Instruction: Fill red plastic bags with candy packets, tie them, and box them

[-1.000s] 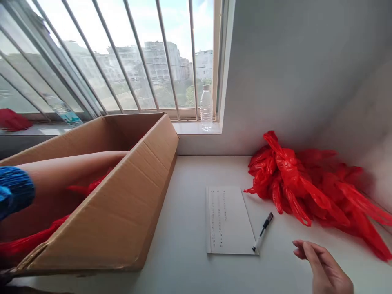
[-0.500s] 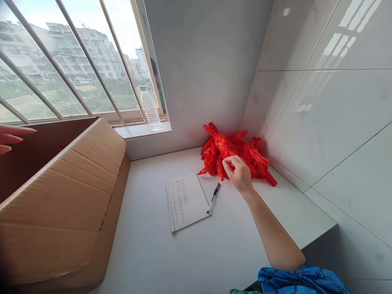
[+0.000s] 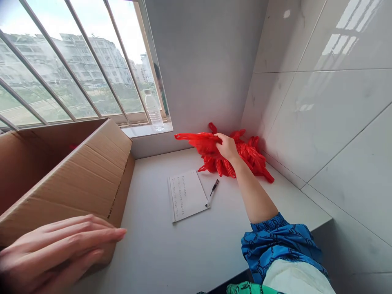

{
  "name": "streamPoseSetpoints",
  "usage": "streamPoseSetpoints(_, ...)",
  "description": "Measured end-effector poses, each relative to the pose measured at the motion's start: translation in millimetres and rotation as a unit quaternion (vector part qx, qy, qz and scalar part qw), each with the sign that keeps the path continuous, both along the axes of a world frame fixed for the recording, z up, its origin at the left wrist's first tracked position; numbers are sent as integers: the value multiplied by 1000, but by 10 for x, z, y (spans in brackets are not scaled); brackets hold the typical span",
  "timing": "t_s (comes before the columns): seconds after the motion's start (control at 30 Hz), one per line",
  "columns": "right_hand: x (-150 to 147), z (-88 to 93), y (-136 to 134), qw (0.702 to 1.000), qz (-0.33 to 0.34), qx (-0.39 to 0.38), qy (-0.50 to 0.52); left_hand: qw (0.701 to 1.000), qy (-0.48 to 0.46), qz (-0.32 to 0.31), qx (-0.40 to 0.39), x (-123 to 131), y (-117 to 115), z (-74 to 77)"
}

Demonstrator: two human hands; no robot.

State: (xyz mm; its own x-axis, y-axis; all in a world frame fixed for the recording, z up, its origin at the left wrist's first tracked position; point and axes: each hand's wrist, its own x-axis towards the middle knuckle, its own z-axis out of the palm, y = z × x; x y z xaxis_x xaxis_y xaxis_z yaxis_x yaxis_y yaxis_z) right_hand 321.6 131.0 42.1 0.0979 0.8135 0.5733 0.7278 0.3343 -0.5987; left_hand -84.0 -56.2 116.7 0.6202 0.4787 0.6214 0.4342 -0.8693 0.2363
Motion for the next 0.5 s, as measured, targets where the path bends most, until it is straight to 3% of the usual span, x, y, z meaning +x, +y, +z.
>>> streamPoseSetpoints(0.07,-191,35,-53,998,61,10,4,999,24,-32,-13,193,142,-13)
streamPoseSetpoints(0.13,-420,-43,-111,993,117,10,-1,999,-42,11,-28,375,306,-116)
streamPoseSetpoints(0.23,-728,-361,-234,982,175,-17,-74,980,-159,106,-60,591,572,-410)
streamPoseSetpoints(0.3,-854,-613,-343,974,172,-33,-142,969,-185,135,-97,694,752,-647)
streamPoseSetpoints(0.4,-918,-860,-520,976,149,-29,-154,973,-104,154,-135,803,994,-975)
streamPoseSetpoints(0.5,-925,-899,-661,985,113,2,-131,979,4,164,-121,885,1174,-1208)
